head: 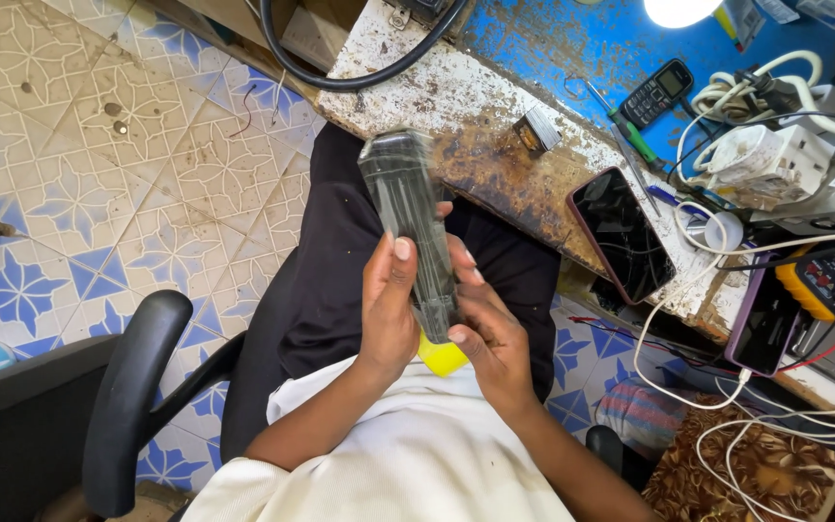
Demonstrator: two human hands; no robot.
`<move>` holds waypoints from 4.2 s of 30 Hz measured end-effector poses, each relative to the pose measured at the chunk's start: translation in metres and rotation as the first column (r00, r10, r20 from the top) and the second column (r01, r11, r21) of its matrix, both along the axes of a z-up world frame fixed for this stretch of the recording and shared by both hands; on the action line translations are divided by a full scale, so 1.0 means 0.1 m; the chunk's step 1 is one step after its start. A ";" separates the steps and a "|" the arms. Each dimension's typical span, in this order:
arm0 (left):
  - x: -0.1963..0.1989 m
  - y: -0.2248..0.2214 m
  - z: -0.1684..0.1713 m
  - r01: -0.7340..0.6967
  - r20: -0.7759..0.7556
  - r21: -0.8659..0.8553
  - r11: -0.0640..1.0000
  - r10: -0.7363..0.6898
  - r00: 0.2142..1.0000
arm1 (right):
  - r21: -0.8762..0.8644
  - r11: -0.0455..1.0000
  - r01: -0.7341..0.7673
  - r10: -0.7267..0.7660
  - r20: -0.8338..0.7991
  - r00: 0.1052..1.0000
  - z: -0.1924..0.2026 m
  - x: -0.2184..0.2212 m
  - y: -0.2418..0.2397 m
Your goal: Wrapping a remote control with yellow adhesive tape at a repair bench.
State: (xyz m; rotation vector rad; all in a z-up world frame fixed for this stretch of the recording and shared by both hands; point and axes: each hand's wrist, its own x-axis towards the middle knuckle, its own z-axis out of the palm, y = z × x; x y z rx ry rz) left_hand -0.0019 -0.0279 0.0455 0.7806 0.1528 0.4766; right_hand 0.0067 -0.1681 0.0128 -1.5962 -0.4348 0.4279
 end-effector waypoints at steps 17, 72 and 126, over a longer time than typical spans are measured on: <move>-0.05 -0.13 -0.26 0.092 -0.090 0.105 0.990 -0.083 0.992 | 0.059 0.988 0.143 -0.147 0.054 0.988 0.08 0.04 -0.04; -0.11 -0.24 -0.47 -0.034 -0.200 0.418 0.908 0.128 0.971 | 0.238 0.963 0.125 -0.152 0.096 0.984 0.04 0.27 -0.10; -0.17 -0.36 -0.09 0.113 -0.221 0.513 0.851 0.003 0.975 | 0.323 0.925 0.200 -0.241 0.089 0.967 -0.04 0.28 -0.17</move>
